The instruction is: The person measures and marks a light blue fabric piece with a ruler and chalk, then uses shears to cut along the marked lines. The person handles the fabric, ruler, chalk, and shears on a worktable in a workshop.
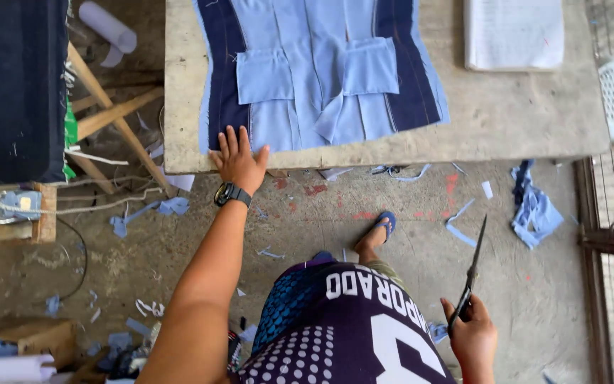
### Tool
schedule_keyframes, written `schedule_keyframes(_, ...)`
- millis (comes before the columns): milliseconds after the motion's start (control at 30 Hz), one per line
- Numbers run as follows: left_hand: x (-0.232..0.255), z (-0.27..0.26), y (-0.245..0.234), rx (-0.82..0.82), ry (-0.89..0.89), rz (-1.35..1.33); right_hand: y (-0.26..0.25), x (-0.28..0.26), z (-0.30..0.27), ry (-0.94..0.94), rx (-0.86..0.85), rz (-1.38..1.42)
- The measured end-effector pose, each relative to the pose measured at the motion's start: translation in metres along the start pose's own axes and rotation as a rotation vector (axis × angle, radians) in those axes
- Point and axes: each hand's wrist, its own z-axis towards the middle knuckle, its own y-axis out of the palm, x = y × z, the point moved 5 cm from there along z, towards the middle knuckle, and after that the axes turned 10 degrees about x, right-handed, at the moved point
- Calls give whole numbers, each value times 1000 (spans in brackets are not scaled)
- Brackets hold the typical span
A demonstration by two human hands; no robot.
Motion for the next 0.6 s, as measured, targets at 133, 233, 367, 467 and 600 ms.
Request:
schedule_keyframes(133, -7, -6, -5, 88, -90, -4, -5, -52, 80, -132, -2, 40)
schedule_keyframes(233, -6, -1, -6, 165, -326, -11, -31, -92, 122, -151, -83, -101)
schedule_keyframes(367, 37, 40, -15, 313, -401, -122, -47, -141, 167, -378, -85, -10)
schedule_keyframes(467, 126, 97, -2, 539, -38, -262, -45, -182, 194, -371, -126, -31)
schedule_keyframes(600, 247, 139, 32, 508, 531, -286, -50, -221, 183, -295, -200, -8)
